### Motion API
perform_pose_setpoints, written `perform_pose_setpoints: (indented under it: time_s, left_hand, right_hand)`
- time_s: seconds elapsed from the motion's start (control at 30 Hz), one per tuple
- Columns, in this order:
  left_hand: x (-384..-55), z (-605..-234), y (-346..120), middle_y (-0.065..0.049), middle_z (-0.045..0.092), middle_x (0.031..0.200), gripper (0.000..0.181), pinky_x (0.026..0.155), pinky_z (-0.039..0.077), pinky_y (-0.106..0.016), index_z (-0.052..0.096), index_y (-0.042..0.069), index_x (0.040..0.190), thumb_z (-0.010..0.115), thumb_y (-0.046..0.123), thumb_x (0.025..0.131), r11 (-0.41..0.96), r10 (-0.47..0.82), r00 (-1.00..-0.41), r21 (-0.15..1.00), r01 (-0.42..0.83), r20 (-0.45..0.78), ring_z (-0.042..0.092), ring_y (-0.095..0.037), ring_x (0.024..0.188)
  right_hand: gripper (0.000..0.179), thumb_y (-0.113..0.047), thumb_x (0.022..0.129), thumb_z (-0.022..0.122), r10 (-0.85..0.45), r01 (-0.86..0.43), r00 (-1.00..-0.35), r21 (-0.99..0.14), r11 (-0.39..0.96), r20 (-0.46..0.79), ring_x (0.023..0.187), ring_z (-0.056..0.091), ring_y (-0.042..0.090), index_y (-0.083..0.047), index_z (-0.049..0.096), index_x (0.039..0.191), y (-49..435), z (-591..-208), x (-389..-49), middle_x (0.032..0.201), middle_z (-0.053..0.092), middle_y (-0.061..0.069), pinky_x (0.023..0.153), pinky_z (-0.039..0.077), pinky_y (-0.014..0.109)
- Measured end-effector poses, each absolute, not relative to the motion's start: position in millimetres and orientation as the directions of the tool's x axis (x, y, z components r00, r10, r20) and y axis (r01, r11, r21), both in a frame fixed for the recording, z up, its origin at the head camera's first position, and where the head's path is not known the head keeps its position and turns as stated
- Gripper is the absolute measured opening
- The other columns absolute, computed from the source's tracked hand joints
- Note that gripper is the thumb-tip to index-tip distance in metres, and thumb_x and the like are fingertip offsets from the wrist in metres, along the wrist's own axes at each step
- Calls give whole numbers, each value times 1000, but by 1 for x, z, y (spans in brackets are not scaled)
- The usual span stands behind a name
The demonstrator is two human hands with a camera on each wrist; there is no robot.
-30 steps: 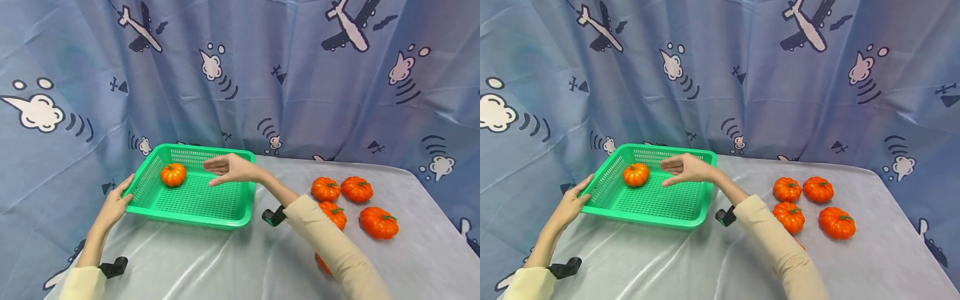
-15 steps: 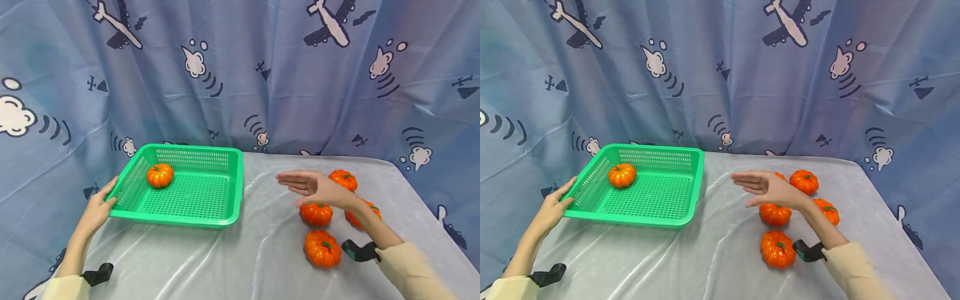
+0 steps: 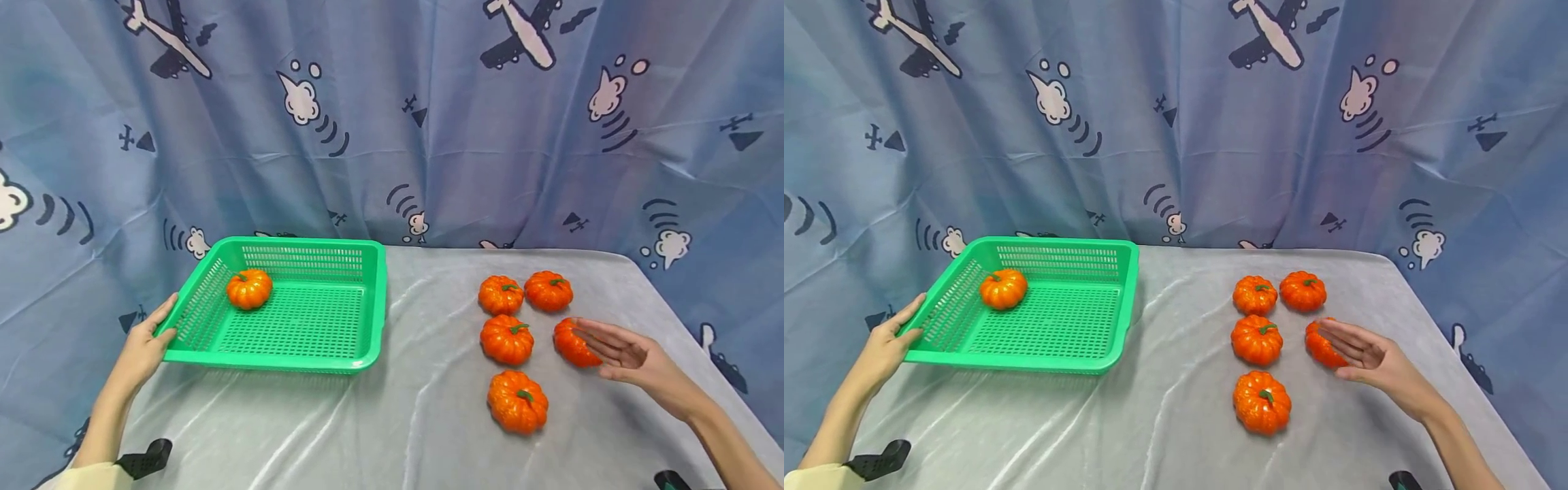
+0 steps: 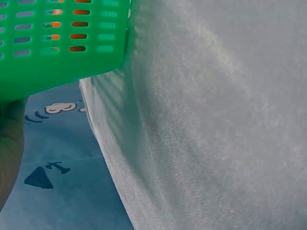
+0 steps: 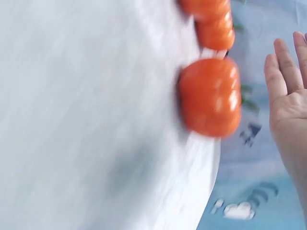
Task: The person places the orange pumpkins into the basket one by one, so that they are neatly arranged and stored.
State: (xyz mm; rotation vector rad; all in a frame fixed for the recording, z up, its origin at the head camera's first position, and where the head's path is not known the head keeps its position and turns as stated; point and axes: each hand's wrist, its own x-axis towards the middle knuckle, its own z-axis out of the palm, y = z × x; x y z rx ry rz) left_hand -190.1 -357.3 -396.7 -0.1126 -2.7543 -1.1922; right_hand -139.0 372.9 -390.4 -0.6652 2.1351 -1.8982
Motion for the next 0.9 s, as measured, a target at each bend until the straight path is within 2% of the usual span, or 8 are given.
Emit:
perform_pose_setpoints:
  time_s: [0.17, 0.3, 0.47, 0.57, 0.7, 0.73, 0.8, 0.9]
  left_hand:
    - [-190, -397, -357, -27, 13, 153, 55, 74, 24, -14, 15, 7, 153, 37, 9, 103, 683, 23, -989, 720, 121, 145, 21, -53, 132]
    - [-190, -398, -358, -27, 13, 153, 55, 74, 26, -14, 14, 8, 153, 36, 10, 103, 688, 20, -990, 716, 114, 138, 22, -52, 131]
    - [-190, -398, -359, -29, 12, 153, 55, 69, 27, -12, 13, 5, 152, 35, 10, 103, 695, 25, -989, 709, 120, 142, 26, -53, 127]
    - [-189, -398, -360, -30, 10, 153, 55, 69, 27, -12, 11, 4, 152, 34, 11, 103, 690, 33, -991, 714, 116, 130, 26, -53, 127]
    - [-188, -399, -359, -33, 12, 151, 55, 67, 32, -15, 12, 4, 152, 35, 11, 103, 709, 23, -992, 698, 103, 124, 50, -31, 104]
    - [-189, -399, -359, -34, 13, 151, 55, 67, 32, -16, 12, 4, 152, 35, 10, 103, 712, 22, -992, 694, 103, 126, 49, -28, 99]
    - [-189, -399, -359, -35, 16, 150, 55, 66, 34, -16, 14, 4, 152, 37, 9, 102, 723, 17, -990, 683, 107, 137, 45, -9, 90]
    - [-189, -400, -360, -36, 17, 149, 55, 66, 33, -16, 15, 2, 152, 38, 7, 101, 723, 19, -989, 681, 117, 150, 42, 3, 89]
  right_hand:
    - [66, 19, 90, 49, -361, -150, -929, -976, 157, 85, 121, 49, -1, -7, 35, 148, 402, -404, -120, 140, 49, -15, 90, 43, 15]
    - [68, 18, 88, 51, -340, -115, -939, -975, 188, 45, 119, 49, -5, -15, 39, 147, 417, -415, -110, 138, 49, -20, 89, 43, 13]
    - [74, 17, 90, 50, -422, -75, -906, -995, 62, 42, 127, 42, -4, -13, 26, 153, 423, -431, -109, 145, 42, -19, 95, 41, 17]
    - [76, 17, 90, 50, -424, -75, -903, -997, 12, 63, 128, 42, -1, -11, 20, 154, 423, -438, -111, 147, 39, -19, 96, 41, 19]
    - [77, 20, 87, 51, -347, -109, -933, -994, 13, 98, 124, 47, 0, -11, 25, 153, 425, -443, -116, 144, 43, -19, 92, 44, 20]
    - [77, 21, 87, 51, -329, -122, -938, -992, 16, 110, 123, 48, 0, -10, 26, 152, 425, -444, -117, 144, 44, -18, 91, 44, 19]
    - [77, 23, 85, 51, -308, -143, -942, -990, 14, 131, 123, 48, 0, -7, 25, 152, 427, -444, -122, 143, 45, -17, 91, 45, 19]
    - [76, 21, 86, 52, -297, -142, -947, -989, 52, 120, 122, 48, -2, -5, 24, 152, 431, -445, -130, 142, 45, -19, 90, 45, 18]
